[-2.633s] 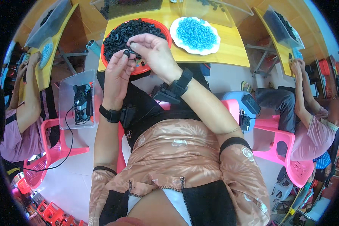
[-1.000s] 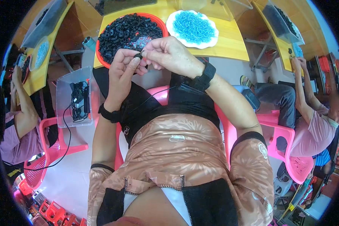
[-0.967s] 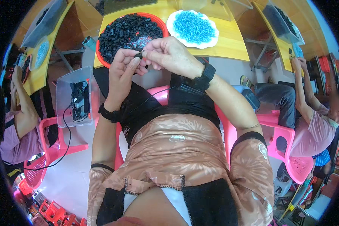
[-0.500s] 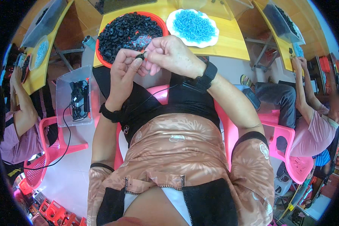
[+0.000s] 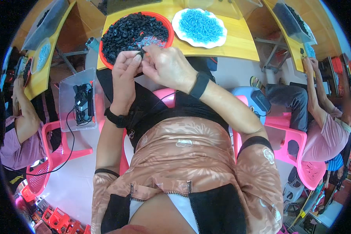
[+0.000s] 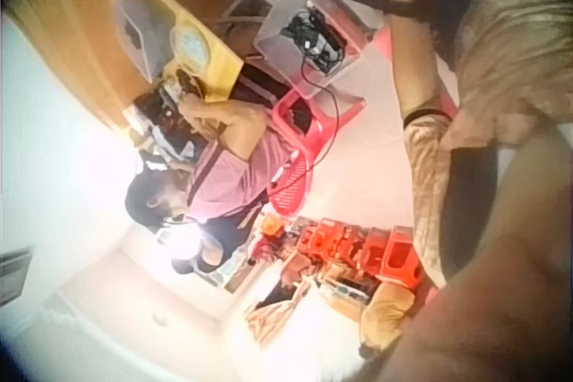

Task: The person assembles small plastic components by hand, picking up parts from a tray and fitting small pieces into them.

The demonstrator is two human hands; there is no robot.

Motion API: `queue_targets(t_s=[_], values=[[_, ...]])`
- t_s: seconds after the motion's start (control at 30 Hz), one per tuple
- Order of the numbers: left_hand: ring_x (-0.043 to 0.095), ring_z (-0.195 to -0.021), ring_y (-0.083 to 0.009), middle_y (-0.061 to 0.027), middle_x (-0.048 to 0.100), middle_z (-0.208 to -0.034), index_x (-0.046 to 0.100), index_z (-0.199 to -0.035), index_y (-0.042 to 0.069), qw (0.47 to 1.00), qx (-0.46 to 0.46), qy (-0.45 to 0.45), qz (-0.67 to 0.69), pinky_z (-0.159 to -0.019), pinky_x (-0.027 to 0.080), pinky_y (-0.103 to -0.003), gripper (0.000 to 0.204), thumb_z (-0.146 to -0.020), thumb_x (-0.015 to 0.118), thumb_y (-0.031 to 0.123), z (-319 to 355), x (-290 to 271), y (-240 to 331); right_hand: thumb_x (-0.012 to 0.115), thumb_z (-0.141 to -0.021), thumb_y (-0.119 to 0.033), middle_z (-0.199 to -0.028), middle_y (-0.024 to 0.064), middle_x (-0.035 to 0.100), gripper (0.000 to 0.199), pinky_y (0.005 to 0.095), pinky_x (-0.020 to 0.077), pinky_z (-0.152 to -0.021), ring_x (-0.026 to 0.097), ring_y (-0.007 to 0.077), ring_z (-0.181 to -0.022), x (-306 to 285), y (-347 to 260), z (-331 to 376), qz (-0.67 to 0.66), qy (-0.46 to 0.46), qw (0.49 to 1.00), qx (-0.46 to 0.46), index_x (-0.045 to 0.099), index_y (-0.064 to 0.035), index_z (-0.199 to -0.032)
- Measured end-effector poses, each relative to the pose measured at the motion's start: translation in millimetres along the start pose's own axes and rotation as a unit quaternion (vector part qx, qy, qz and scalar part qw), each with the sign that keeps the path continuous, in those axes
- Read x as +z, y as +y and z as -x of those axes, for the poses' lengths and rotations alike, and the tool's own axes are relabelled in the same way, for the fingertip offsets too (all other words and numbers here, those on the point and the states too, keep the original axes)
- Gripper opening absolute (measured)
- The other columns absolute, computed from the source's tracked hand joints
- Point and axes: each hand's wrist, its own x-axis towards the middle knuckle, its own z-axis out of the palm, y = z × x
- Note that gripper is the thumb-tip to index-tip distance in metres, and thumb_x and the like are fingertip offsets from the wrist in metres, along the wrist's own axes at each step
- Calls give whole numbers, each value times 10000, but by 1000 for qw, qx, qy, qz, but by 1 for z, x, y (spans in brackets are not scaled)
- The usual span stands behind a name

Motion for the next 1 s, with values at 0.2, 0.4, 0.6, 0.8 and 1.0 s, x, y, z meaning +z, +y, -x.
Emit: queue_targets(t_s=[0.2,0.4,0.6,0.8,1.0], values=[[586,-745,-58,-29,646,-855,546,-980,43,999,-28,20,13,-647,429,-189,93,-905,584,82,-2,-6,2,647,-790,-130,-632,135,606,290,374,504,-492,626,295,-555,30,8,2,87,87,991,-51,544,12,-1021],[598,-739,-69,-36,647,-844,550,-965,44,998,-18,38,45,-654,472,-209,87,-903,590,90,-4,-7,6,675,-781,-78,-659,119,622,362,327,500,-487,635,243,-548,40,5,0,113,117,985,-65,553,9,-1111],[601,-722,-78,-34,639,-838,550,-960,47,999,-24,27,36,-654,486,-215,84,-902,594,88,-3,-8,-6,660,-792,-81,-607,117,588,338,347,488,-466,620,253,-520,31,12,4,123,57,988,-78,563,2,-1104],[637,-813,-127,-98,647,-953,509,-1013,31,999,-12,35,29,-728,520,-244,120,-935,550,113,4,5,1,652,-813,-173,-712,168,639,328,383,514,-494,634,311,-565,0,5,-1,98,60,991,-64,554,-13,-1082],[635,-763,-153,-139,631,-990,474,-1041,35,989,48,140,-11,-653,492,-233,196,-957,519,206,-8,-14,4,678,-838,-274,-676,123,631,264,306,478,-541,629,194,-590,-116,44,-70,319,139,936,50,680,-52,-981]])
